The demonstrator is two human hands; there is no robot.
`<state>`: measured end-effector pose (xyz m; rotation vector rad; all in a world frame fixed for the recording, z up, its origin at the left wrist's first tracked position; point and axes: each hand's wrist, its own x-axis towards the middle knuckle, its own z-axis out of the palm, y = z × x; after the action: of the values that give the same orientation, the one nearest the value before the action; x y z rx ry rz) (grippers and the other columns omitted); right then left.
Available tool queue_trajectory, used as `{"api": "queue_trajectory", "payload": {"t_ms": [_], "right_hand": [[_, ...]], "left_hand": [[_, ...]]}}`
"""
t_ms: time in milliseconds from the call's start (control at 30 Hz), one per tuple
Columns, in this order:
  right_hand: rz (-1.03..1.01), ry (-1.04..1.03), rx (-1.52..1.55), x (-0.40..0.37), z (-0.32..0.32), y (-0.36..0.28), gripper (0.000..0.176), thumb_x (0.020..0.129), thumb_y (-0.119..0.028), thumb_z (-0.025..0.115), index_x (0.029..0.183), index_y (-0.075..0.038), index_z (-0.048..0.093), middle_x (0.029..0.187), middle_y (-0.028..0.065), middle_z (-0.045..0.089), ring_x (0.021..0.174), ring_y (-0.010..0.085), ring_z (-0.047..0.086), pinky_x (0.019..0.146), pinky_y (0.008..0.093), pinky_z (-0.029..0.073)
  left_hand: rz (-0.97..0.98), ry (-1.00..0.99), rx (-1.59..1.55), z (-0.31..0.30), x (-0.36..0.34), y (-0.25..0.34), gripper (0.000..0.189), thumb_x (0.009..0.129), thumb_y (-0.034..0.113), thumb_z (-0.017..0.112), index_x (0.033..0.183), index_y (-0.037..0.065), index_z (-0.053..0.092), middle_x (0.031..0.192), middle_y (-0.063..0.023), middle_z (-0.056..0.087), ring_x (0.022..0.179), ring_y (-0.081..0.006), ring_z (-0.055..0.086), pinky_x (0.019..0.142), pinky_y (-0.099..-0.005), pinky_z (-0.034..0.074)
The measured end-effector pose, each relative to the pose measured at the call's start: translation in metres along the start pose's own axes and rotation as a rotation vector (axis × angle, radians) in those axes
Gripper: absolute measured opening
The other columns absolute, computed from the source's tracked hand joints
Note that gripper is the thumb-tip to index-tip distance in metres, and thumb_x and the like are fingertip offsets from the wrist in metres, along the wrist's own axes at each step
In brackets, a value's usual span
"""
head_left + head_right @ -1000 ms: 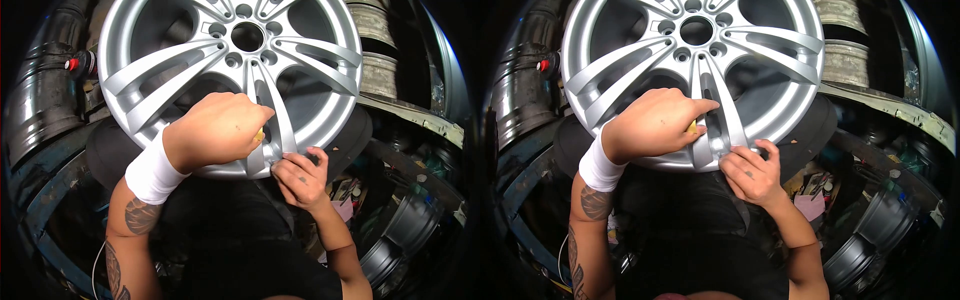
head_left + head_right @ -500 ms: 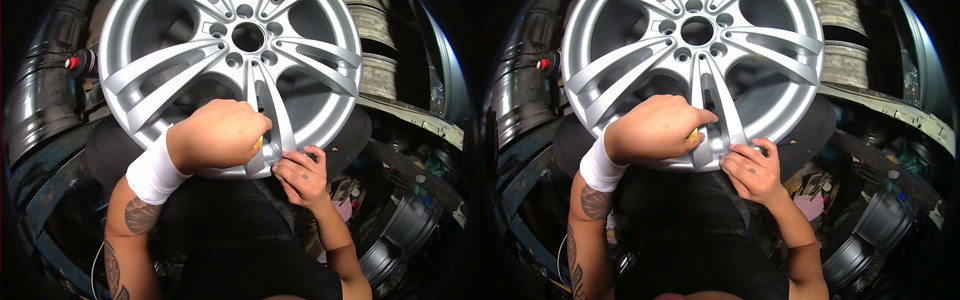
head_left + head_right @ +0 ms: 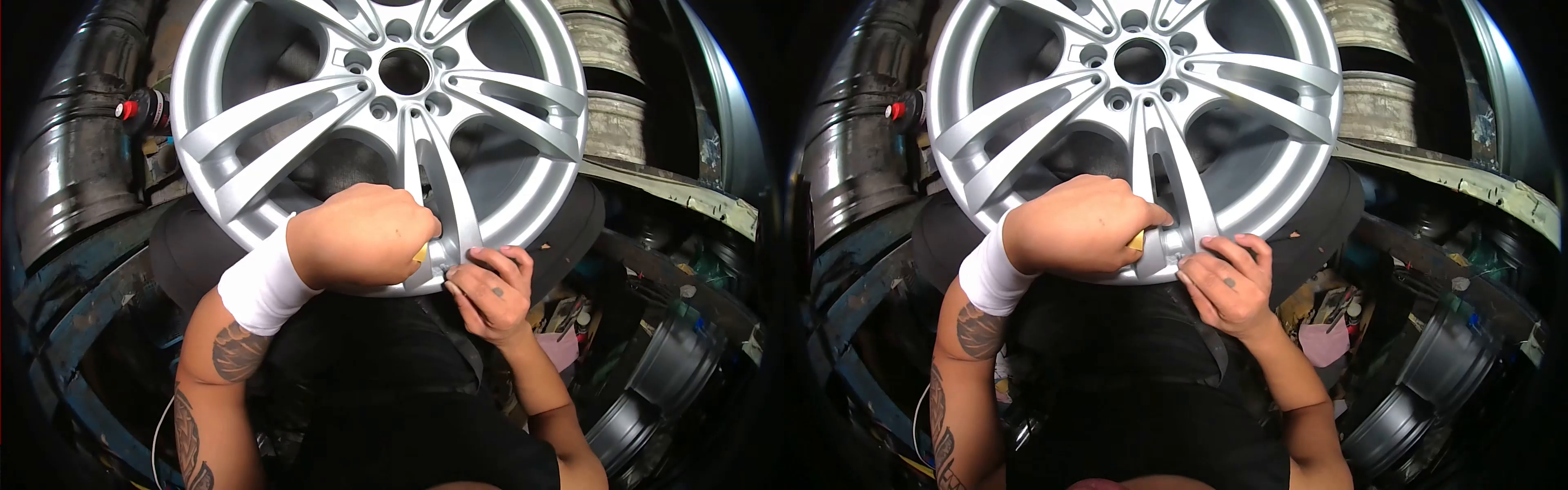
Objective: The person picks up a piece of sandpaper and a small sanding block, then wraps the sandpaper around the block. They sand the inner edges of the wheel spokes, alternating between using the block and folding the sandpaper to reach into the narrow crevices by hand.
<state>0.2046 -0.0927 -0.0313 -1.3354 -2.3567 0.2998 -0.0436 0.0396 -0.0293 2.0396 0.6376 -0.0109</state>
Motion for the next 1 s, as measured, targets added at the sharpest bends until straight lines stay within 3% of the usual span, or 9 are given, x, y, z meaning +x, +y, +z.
{"api": "queue_trajectory", "payload": {"t_ms": [333, 700, 900, 1000], "right_hand": [[0.005, -0.032, 0.123, 0.000, 0.005, -0.001, 0.023, 0.078, -0.009, 0.087, 0.100, -0.012, 0.082, 0.099, 0.0004, 0.081, 0.109, 0.0265, 0.072, 0.100, 0.0458, 0.047], [0.062, -0.011, 0.079, -0.001, 0.002, -0.003, 0.020, 0.078, -0.006, 0.083, 0.097, -0.010, 0.081, 0.099, 0.0012, 0.081, 0.109, 0.0263, 0.072, 0.104, 0.0473, 0.044], [0.039, 0.036, 0.055, -0.001, -0.003, 0.002, 0.022, 0.077, -0.010, 0.085, 0.098, -0.014, 0.081, 0.098, -0.0023, 0.078, 0.108, 0.0216, 0.072, 0.105, 0.0454, 0.043], [0.053, 0.008, 0.166, -0.006, 0.013, -0.004, 0.020, 0.077, -0.007, 0.082, 0.096, -0.011, 0.082, 0.098, 0.0002, 0.081, 0.107, 0.0251, 0.071, 0.107, 0.0493, 0.042]], "left_hand": [[-0.021, -0.054, 0.012, 0.002, 0.005, 0.002, 0.043, 0.082, 0.008, 0.064, 0.121, 0.000, 0.079, 0.091, -0.0268, 0.076, 0.088, -0.0421, 0.076, 0.083, -0.0491, 0.061], [0.008, -0.047, -0.002, 0.004, 0.004, 0.003, 0.040, 0.082, 0.008, 0.065, 0.118, 0.001, 0.079, 0.088, -0.0265, 0.076, 0.086, -0.0423, 0.076, 0.080, -0.0497, 0.061], [0.007, -0.042, 0.015, 0.006, 0.004, 0.000, 0.039, 0.082, 0.008, 0.064, 0.117, 0.002, 0.079, 0.086, -0.0254, 0.075, 0.084, -0.0421, 0.076, 0.079, -0.0497, 0.061], [0.004, -0.070, 0.015, 0.003, 0.007, 0.002, 0.038, 0.082, 0.009, 0.065, 0.116, 0.002, 0.079, 0.086, -0.0252, 0.075, 0.084, -0.0421, 0.076, 0.080, -0.0498, 0.061]]}}
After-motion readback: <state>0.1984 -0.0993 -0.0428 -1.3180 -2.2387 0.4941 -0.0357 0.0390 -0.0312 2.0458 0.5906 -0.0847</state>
